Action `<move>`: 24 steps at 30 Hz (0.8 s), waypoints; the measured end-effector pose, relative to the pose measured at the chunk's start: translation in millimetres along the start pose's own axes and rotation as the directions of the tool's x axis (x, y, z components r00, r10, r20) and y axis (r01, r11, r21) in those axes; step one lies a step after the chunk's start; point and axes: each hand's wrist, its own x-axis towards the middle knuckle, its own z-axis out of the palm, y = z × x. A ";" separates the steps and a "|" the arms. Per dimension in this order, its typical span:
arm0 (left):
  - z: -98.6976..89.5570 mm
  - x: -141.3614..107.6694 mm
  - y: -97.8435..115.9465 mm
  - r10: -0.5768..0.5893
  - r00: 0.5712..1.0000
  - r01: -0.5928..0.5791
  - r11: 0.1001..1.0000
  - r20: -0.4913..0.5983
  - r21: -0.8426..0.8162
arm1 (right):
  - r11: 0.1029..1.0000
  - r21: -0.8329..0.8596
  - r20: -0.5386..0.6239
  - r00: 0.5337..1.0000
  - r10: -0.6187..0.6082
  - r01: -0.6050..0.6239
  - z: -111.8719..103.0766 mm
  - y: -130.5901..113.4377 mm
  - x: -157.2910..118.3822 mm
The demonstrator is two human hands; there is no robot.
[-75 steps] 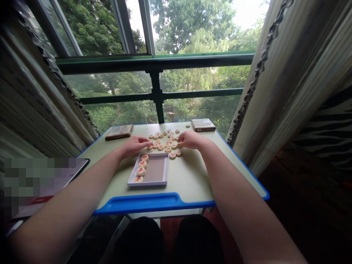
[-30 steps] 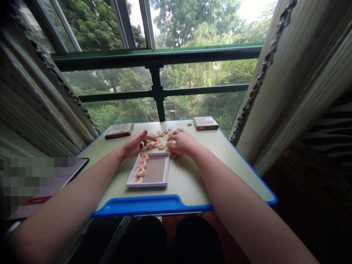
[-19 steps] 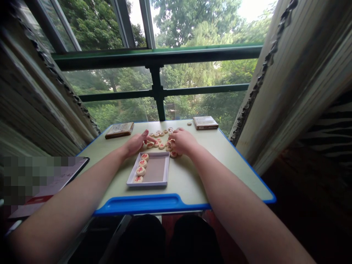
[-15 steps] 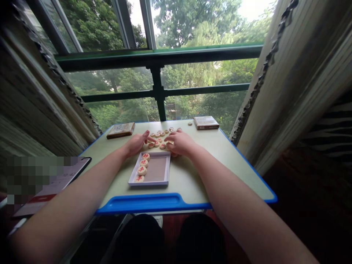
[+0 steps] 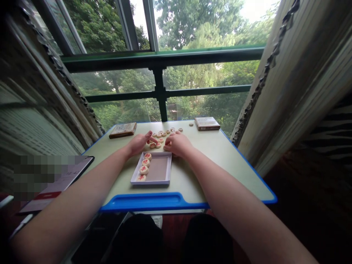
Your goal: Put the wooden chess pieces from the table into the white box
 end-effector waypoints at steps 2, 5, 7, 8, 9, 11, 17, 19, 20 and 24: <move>-0.3 0.3 -1.2 -0.002 1.000 0.002 1.000 -0.005 0.001 | 0.998 0.050 0.013 1.000 -0.026 0.025 1.2 -0.5 0.6; -1.5 0.6 -2.2 0.012 1.000 -0.012 1.000 0.001 0.005 | 0.985 0.172 0.043 0.998 -0.042 0.034 1.5 -2.1 -0.5; -2.2 0.8 -1.7 0.015 1.000 -0.015 1.000 0.003 -0.001 | 0.970 0.243 0.047 0.998 -0.030 0.017 -0.9 -2.3 -1.7; -2.3 1.0 -1.4 0.010 1.000 -0.010 1.000 0.000 -0.012 | 0.964 0.267 0.036 0.999 -0.027 0.017 -3.0 -1.7 -2.0; -2.3 1.3 -1.0 0.000 1.000 -0.001 1.000 -0.003 -0.027 | 0.960 0.281 0.010 1.000 -0.025 0.021 -5.8 -0.4 -2.2; -1.6 2.0 -0.6 -0.019 1.000 0.018 0.998 -0.006 -0.063 | 0.964 0.266 -0.075 0.997 0.012 0.009 -13.0 4.0 -2.0; 0.7 2.1 -0.4 0.011 1.000 -0.011 0.996 0.004 -0.085 | 0.967 0.069 -0.026 0.968 0.248 -0.246 -37.5 16.5 -7.4; 0.3 1.3 0.7 0.037 0.999 -0.036 0.996 0.011 -0.085 | 0.961 0.050 0.180 0.949 0.258 -0.271 -42.9 15.4 -11.1; 0.0 1.0 1.4 0.051 0.999 -0.050 0.995 0.005 -0.088 | 0.961 0.061 0.282 0.928 0.244 -0.271 -44.7 14.0 -12.7; 1.1 2.0 1.5 0.125 0.990 -0.126 0.992 -0.061 -0.023 | 0.948 0.148 0.486 0.856 0.178 -0.281 -47.4 8.2 -16.0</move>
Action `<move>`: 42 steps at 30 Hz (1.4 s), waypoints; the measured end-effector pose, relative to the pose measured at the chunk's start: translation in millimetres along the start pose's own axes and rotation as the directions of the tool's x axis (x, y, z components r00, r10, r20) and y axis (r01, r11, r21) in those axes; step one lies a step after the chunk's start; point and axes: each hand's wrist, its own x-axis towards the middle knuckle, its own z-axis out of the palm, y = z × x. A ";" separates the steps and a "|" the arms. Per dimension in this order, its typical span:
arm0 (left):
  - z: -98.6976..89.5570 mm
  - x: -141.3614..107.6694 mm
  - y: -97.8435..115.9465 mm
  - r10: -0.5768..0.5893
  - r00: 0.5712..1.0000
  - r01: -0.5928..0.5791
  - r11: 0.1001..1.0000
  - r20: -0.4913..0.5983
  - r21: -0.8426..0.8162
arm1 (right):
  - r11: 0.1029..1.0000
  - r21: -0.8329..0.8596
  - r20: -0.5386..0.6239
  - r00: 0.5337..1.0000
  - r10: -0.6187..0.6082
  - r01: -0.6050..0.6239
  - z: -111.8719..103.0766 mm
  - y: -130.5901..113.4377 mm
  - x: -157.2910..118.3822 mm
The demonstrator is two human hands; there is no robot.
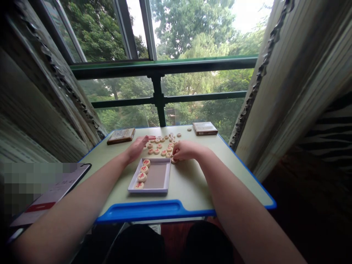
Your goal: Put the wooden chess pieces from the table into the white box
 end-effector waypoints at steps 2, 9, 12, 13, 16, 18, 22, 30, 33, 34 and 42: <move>2.5 1.4 -2.6 0.028 0.999 -0.030 0.997 0.026 0.078 | 1.000 -0.010 0.017 1.000 -0.021 0.021 -0.4 -1.3 -1.0; 7.5 4.4 -10.0 -0.084 0.982 0.041 0.969 0.169 0.245 | 0.995 -0.053 0.083 0.993 -0.078 0.083 -6.9 -0.1 -6.3; 6.5 3.3 -9.4 -0.098 0.976 0.049 0.969 0.196 0.244 | 0.995 -0.079 0.038 0.997 -0.065 0.068 -4.5 4.1 -2.6; 6.6 3.1 -9.5 -0.091 0.977 0.043 0.971 0.195 0.237 | 0.996 -0.071 0.009 0.998 -0.062 0.062 -2.8 6.0 -0.2; 8.4 3.6 -11.6 -0.056 0.984 0.021 0.978 0.168 0.207 | 0.997 -0.040 -0.089 0.994 -0.066 0.062 2.8 11.6 7.2; 10.1 4.7 -13.9 -0.050 0.986 0.021 0.983 0.158 0.184 | 0.997 -0.032 -0.137 0.987 -0.078 0.074 5.1 14.2 10.0; 11.9 7.1 -16.9 -0.052 0.986 0.028 0.989 0.161 0.148 | 0.996 0.027 -0.142 0.987 -0.079 0.084 3.8 15.7 9.6; 11.9 9.9 -13.4 -0.065 0.981 0.037 0.987 0.181 0.157 | 0.997 -0.029 -0.500 0.862 -0.080 0.075 13.2 17.7 24.0; 11.3 10.2 -12.2 -0.046 0.984 0.023 0.991 0.170 0.132 | 0.968 -0.172 -0.432 0.869 -0.243 0.185 23.3 16.6 32.0; 11.0 10.3 -11.9 -0.041 0.986 0.020 0.992 0.159 0.126 | 0.959 -0.202 -0.417 0.868 -0.269 0.200 26.2 15.6 34.0; 9.2 11.6 -12.1 -0.019 0.996 0.002 0.983 0.092 0.184 | 0.966 -0.209 -0.447 0.864 -0.231 0.150 36.8 10.6 44.0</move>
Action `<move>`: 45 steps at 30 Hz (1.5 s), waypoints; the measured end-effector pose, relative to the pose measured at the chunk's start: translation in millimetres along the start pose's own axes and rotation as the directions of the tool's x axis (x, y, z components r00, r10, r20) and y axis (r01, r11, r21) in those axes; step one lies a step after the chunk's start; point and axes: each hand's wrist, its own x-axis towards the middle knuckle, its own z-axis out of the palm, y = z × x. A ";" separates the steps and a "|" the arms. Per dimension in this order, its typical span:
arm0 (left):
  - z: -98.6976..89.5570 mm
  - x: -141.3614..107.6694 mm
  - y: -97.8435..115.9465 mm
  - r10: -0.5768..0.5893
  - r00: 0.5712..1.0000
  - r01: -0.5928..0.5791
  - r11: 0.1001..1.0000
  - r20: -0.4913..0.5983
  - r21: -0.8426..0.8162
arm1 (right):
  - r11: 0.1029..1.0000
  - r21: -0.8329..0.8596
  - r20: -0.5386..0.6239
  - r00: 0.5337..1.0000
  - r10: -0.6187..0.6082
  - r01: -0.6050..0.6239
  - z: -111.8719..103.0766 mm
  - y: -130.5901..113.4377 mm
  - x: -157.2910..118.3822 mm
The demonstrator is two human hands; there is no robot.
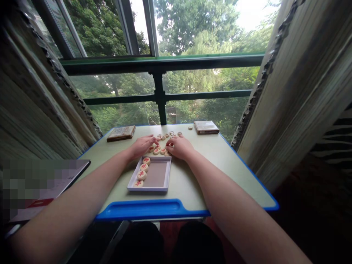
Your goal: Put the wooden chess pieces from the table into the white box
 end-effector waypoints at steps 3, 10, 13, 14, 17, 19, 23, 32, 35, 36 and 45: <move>-0.5 -1.4 -0.3 -0.002 1.000 0.002 1.000 -0.021 0.003 | 0.999 0.008 -0.001 0.999 0.045 -0.045 0.7 1.5 2.2; -1.6 -3.1 0.9 -0.015 1.000 0.014 0.999 -0.023 -0.033 | 0.999 0.031 -0.075 0.997 -0.009 0.012 4.2 3.9 5.9; -3.4 -3.9 1.8 0.025 1.000 -0.026 0.998 -0.008 -0.064 | 0.997 0.049 -0.044 0.997 -0.062 0.064 6.6 4.8 8.1; -4.6 -4.7 2.3 0.041 0.999 -0.041 0.996 -0.003 -0.078 | 0.997 0.048 -0.035 0.997 -0.064 0.066 6.7 5.0 8.5; -9.5 -7.8 4.5 0.059 0.998 -0.059 0.992 -0.003 -0.109 | 0.998 0.034 -0.022 0.998 -0.061 0.062 4.9 5.2 8.5; -12.0 -9.6 6.0 0.045 0.999 -0.046 0.992 -0.014 -0.116 | 0.997 0.027 -0.003 0.998 -0.070 0.070 2.8 4.8 7.6; -12.0 -10.8 6.9 0.027 0.999 -0.030 0.993 -0.022 -0.117 | 0.996 0.033 -0.009 0.997 -0.079 0.080 0.9 3.1 5.1; -10.7 -10.8 8.7 0.065 0.997 -0.070 0.991 -0.049 -0.117 | 0.995 0.102 0.055 0.998 -0.025 0.020 3.3 -0.7 5.1; -13.1 -11.8 10.6 0.034 0.999 -0.037 0.994 -0.031 -0.099 | 0.995 0.068 0.057 0.996 -0.072 0.068 0.2 -1.3 5.5; -13.6 -12.2 10.7 0.015 1.000 -0.017 0.996 -0.024 -0.087 | 0.995 0.060 0.051 0.995 -0.080 0.077 -0.5 -1.4 5.4; -14.3 -12.8 8.0 -0.051 0.995 0.066 0.981 0.087 -0.184 | 0.991 0.079 0.043 0.993 -0.111 0.107 4.0 -2.5 5.4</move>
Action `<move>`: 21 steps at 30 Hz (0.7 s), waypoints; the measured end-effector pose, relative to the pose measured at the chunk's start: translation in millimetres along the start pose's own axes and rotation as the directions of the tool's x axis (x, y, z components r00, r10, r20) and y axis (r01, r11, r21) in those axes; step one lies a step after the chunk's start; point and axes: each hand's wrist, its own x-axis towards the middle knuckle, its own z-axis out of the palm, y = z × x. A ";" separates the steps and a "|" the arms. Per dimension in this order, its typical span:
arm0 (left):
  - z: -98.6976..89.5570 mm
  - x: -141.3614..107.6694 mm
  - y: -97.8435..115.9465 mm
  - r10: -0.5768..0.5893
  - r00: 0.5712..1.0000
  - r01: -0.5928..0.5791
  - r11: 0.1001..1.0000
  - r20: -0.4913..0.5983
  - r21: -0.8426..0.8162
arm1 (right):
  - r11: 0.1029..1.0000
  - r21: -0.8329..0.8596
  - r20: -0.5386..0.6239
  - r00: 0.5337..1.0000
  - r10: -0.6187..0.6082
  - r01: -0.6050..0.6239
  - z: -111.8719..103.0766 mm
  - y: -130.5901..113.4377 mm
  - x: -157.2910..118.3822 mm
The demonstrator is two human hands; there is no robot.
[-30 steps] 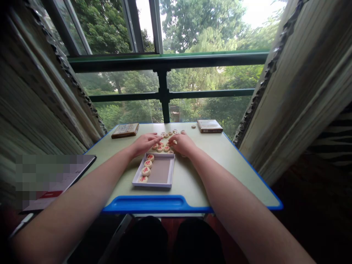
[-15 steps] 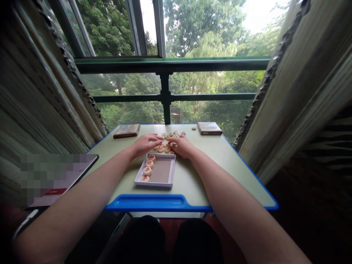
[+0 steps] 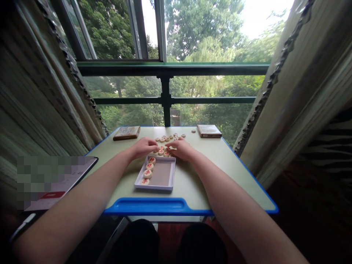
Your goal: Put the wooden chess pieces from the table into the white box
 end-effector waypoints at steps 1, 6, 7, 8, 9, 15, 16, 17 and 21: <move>-0.7 -0.2 0.7 -0.008 1.000 0.009 1.000 0.027 -0.017 | 1.000 0.010 0.014 1.000 -0.022 0.022 -0.5 0.0 0.1; -6.3 -4.2 7.4 -0.020 0.991 0.031 0.996 0.130 -0.083 | 1.000 -0.007 -0.004 1.000 -0.027 0.027 -4.9 1.7 -0.5; -7.4 -5.4 8.9 -0.016 0.988 0.033 0.994 0.153 -0.106 | 1.000 -0.020 -0.022 1.000 -0.010 0.010 -5.4 2.5 -0.7; -8.3 -6.5 10.4 -0.014 0.984 0.037 0.991 0.179 -0.129 | 1.000 -0.031 -0.032 0.999 -0.004 0.003 -5.8 3.4 -0.9; -9.0 -7.6 11.7 -0.014 0.978 0.045 0.988 0.206 -0.148 | 0.999 -0.037 -0.032 0.999 -0.009 0.008 -6.0 4.4 -1.0; -9.2 -11.2 14.9 -0.054 0.954 0.064 0.998 0.294 -0.023 | 0.999 -0.012 -0.100 0.994 0.038 -0.039 -7.1 6.8 -1.8; -9.4 -11.3 14.6 -0.057 0.951 0.062 0.998 0.302 -0.007 | 0.998 0.005 -0.121 0.991 0.056 -0.055 -7.7 6.1 -2.5; -9.7 -11.3 14.2 -0.062 0.948 0.064 0.998 0.313 0.002 | 0.998 0.024 -0.139 0.988 0.068 -0.066 -8.4 5.0 -3.4; -13.4 -11.6 12.6 -0.094 0.934 0.076 0.995 0.345 0.064 | 0.995 0.085 -0.184 0.981 0.060 -0.045 -12.0 -0.7 -7.2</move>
